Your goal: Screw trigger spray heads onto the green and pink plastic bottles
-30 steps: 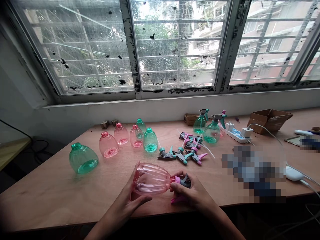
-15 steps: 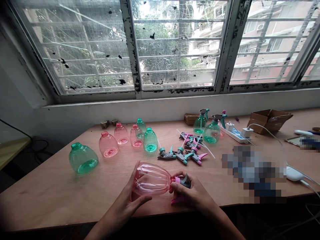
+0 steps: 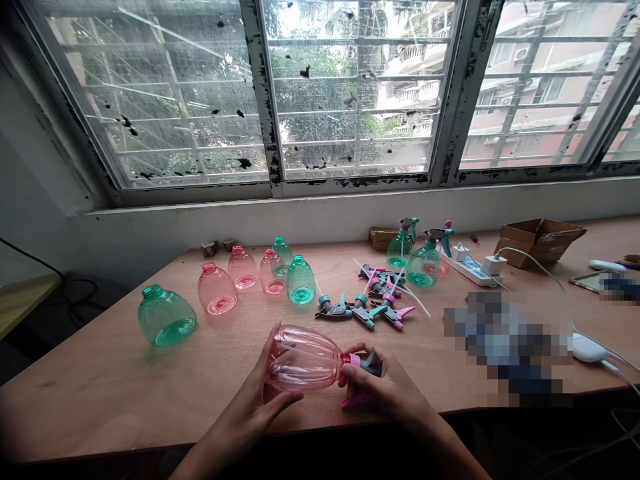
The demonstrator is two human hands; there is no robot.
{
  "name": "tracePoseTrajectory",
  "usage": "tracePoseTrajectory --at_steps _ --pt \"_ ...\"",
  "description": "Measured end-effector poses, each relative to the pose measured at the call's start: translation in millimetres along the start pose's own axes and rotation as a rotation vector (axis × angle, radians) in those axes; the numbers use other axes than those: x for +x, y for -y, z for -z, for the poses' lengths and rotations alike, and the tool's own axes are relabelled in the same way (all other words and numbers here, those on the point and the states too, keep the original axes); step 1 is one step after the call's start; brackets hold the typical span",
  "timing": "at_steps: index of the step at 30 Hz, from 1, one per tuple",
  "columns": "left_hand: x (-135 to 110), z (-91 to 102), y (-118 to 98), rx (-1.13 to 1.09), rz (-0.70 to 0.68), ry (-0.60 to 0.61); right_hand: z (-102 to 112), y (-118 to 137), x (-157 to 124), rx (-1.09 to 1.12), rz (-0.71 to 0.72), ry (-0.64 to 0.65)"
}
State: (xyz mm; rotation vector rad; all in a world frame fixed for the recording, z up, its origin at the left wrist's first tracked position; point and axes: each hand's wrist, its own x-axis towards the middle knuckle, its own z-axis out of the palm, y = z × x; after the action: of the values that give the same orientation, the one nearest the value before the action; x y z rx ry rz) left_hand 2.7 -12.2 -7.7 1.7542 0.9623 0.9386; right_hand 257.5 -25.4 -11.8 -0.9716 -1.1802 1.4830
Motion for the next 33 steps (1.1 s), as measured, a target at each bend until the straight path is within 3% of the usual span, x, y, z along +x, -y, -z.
tracePoseTrajectory --at_steps 6,13,19,25,33 --pt "-0.5 1.7 -1.1 -0.041 0.069 0.040 0.3 0.7 -0.5 -0.003 -0.011 -0.002" --pt "0.1 0.4 -1.4 0.087 -0.045 -0.050 -1.4 1.1 -0.9 0.019 0.002 -0.009" --pt "0.8 2.9 -2.8 0.075 0.018 -0.012 -1.1 1.5 -1.3 0.014 -0.004 -0.007" --pt "1.3 2.6 -2.8 0.049 -0.056 -0.034 1.4 -2.6 0.1 0.069 -0.005 -0.007" --pt "2.8 3.9 1.4 0.042 -0.027 -0.046 1.9 -3.1 -0.1 0.055 0.005 0.000"
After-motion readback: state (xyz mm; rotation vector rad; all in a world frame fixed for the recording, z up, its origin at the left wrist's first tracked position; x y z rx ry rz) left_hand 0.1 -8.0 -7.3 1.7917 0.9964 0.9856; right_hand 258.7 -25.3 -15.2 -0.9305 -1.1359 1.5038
